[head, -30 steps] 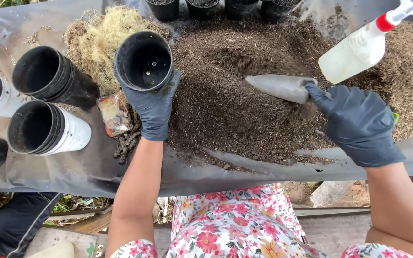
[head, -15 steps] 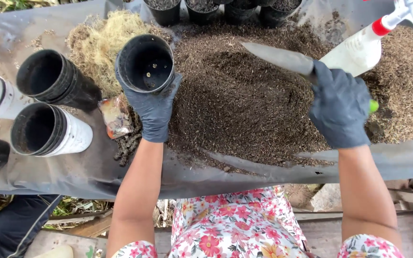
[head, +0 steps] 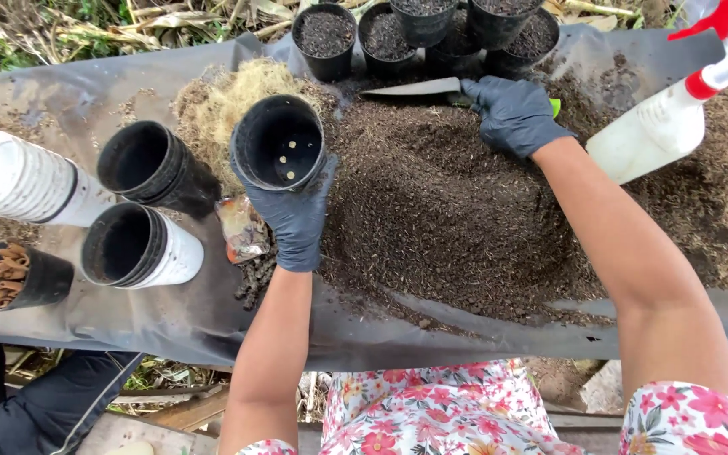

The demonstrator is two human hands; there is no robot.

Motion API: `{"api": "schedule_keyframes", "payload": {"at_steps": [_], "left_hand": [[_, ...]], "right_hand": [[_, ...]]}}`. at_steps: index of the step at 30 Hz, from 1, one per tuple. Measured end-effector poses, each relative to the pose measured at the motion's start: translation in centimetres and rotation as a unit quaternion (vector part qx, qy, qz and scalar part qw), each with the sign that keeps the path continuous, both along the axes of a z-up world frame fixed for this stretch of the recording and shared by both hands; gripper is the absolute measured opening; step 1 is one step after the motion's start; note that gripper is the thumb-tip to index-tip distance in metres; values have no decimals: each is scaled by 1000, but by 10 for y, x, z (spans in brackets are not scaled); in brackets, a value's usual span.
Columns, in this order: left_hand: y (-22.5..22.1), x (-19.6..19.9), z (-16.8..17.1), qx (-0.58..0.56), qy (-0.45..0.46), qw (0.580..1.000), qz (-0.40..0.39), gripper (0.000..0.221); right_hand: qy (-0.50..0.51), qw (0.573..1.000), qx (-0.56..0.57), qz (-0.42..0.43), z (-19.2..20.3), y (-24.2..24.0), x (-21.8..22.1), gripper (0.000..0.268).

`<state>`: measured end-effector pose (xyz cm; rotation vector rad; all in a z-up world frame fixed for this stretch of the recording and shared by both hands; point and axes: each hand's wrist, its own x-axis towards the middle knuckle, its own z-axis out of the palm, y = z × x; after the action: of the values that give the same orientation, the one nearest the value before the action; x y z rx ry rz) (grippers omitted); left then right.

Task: Mixing soil on a workspace and filling small plastic pots for planting using a hand trowel.

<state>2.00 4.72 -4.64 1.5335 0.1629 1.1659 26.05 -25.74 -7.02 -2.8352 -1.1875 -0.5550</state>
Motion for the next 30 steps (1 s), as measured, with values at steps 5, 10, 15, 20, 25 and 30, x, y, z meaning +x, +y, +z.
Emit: {"api": "schedule_keyframes", "payload": {"at_steps": [5,10,15,20,25,30], "left_hand": [[0,0,9,32,-8,999,-7,110],[1,-1,8,59,10,998,7,108],[-4,-4,11,81,39,996,24,105],[-11,-7,22,112,52,991,45,98],[-9,-6,20,106,55,992,44,101],[4,-8,28,190,107,974,54,114]], "right_hand": [[267,961,61,-41,39,19,-23,37],[133,986,94,37,73,-16,-78,40],[-174,984,31,-9,77,-65,-118,52],[-268,908,-212,-242,52,-93,-128,54],[-165,939,-164,-254,22,-100,-114,55],[150,960,53,-232,69,-70,-135,38]]}}
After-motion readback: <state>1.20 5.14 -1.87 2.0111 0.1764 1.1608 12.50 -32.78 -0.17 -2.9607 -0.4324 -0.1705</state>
